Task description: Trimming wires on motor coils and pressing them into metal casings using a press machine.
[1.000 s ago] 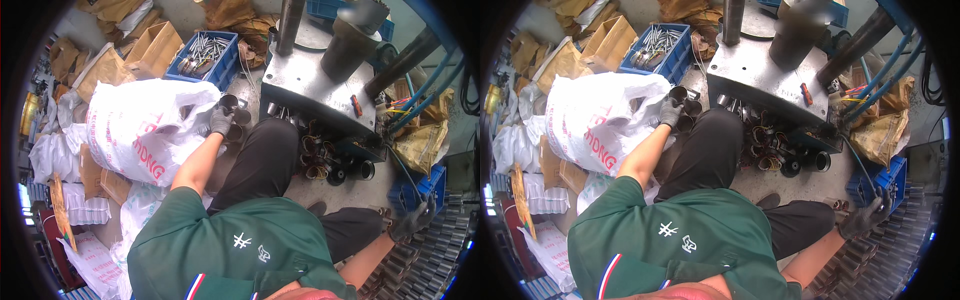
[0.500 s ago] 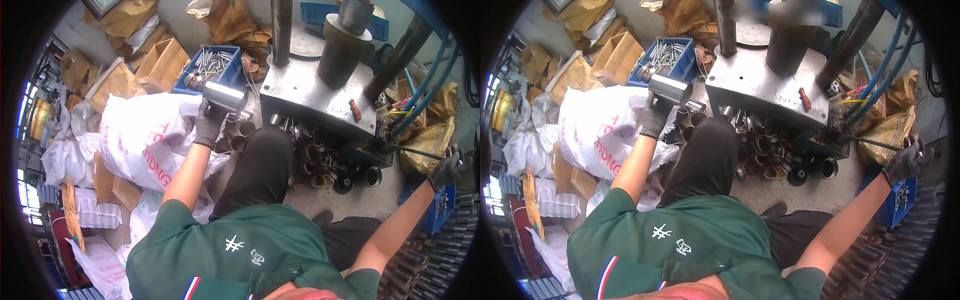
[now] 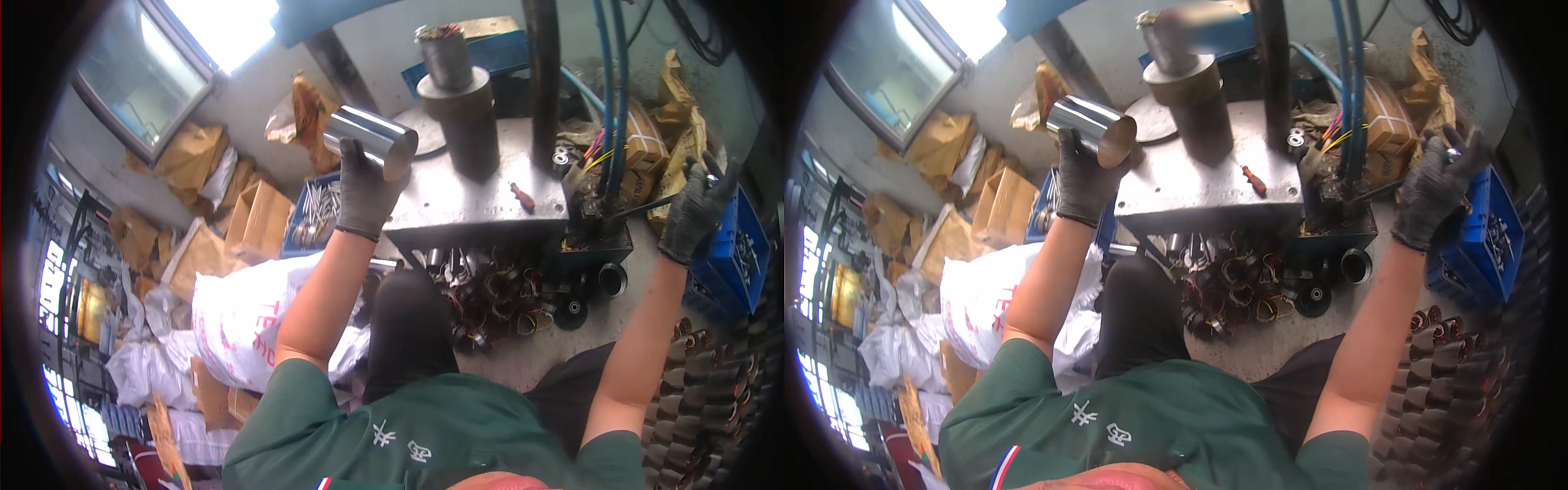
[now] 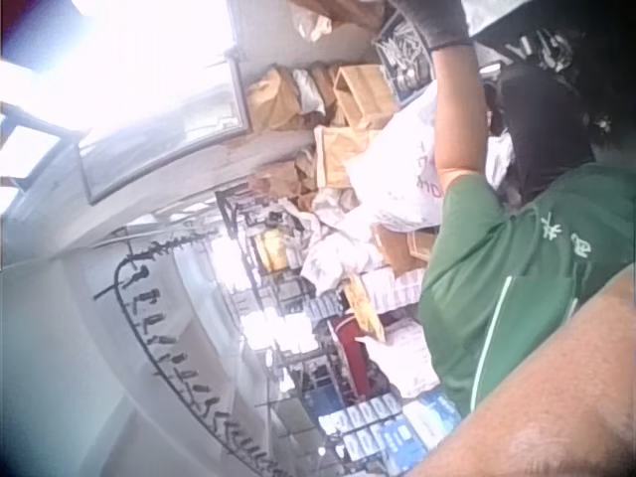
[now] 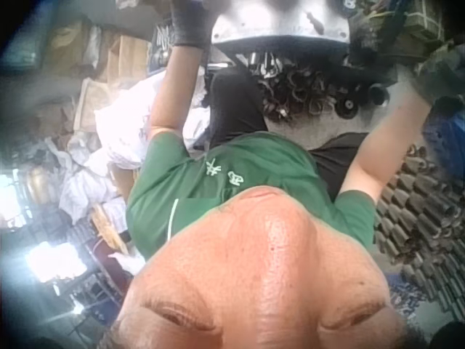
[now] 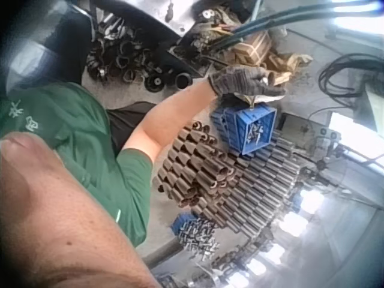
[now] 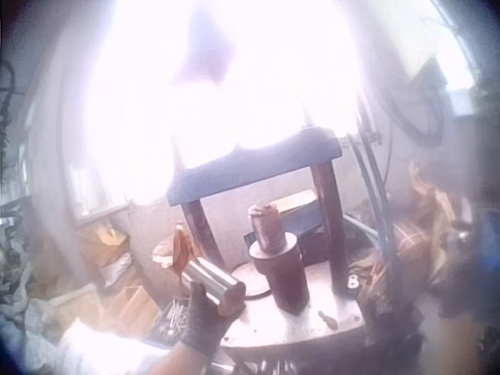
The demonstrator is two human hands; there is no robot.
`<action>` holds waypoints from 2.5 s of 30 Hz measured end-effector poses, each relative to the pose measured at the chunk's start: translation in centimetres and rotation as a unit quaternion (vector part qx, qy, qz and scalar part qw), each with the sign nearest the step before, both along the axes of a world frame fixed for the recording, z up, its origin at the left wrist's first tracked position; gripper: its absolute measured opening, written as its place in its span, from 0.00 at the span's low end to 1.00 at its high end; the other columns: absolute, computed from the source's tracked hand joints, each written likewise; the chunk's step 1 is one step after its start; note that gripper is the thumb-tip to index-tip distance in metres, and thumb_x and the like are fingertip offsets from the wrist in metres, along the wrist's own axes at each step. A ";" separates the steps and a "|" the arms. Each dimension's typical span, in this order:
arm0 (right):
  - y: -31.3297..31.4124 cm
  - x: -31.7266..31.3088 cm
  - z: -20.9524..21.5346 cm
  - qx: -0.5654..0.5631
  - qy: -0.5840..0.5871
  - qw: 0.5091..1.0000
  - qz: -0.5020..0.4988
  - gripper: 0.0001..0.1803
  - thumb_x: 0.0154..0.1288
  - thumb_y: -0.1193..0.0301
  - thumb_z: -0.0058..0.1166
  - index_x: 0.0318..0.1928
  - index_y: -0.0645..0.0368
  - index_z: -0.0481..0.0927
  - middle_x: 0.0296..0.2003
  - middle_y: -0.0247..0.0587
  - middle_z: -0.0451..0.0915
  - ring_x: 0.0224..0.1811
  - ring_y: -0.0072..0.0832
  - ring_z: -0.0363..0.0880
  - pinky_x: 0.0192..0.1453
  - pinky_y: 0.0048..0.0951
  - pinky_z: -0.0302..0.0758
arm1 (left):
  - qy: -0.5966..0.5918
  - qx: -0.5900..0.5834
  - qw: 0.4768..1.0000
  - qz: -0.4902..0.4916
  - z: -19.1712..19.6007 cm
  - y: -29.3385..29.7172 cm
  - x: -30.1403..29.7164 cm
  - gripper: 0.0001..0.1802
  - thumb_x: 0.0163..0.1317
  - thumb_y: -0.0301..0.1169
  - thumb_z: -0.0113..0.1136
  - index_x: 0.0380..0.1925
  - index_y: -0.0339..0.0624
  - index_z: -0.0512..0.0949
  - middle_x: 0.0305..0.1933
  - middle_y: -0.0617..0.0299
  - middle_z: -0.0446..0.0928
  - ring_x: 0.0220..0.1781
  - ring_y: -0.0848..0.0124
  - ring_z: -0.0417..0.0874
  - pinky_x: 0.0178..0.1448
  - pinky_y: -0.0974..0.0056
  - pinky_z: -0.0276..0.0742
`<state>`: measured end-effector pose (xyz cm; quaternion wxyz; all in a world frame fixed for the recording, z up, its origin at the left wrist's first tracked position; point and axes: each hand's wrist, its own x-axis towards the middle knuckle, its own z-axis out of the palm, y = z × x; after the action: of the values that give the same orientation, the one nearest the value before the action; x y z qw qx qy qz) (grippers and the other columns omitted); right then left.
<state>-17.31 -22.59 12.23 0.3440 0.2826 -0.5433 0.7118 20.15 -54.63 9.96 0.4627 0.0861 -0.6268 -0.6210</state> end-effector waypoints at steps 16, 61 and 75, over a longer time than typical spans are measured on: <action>1.3 3.1 2.0 0.033 -0.040 0.998 -0.033 0.34 0.71 0.79 0.57 0.74 0.58 0.61 0.57 0.51 0.78 0.57 0.34 0.81 0.61 0.34 0.81 | 0.264 0.199 0.918 0.219 14.6 -8.8 -15.6 0.32 0.52 0.33 0.80 0.55 0.45 0.75 0.48 0.58 0.81 0.42 0.63 0.85 0.41 0.58 0.86; 6.7 4.5 4.4 0.359 -0.031 0.933 -0.014 0.11 0.73 0.70 0.57 0.50 0.60 0.86 0.41 0.47 0.89 0.43 0.30 0.87 0.53 0.31 0.81 | 0.014 -0.229 0.948 0.221 10.1 -13.0 -21.0 0.46 0.44 0.35 0.85 0.60 0.36 0.65 0.52 0.51 0.80 0.51 0.63 0.84 0.53 0.59 0.85; 11.6 11.5 3.8 0.683 0.090 0.721 0.072 0.10 0.59 0.70 0.61 0.40 0.59 0.87 0.33 0.54 0.85 0.38 0.50 0.87 0.47 0.44 0.84 | 0.006 -0.103 0.987 0.126 8.9 -10.1 -19.7 0.51 0.38 0.36 0.88 0.61 0.41 0.65 0.53 0.54 0.80 0.53 0.65 0.84 0.57 0.62 0.85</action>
<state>-5.84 -11.02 16.05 0.0528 0.5420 -0.8267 0.1415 0.46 -64.78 18.90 0.5476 0.1125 -0.6685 -0.4905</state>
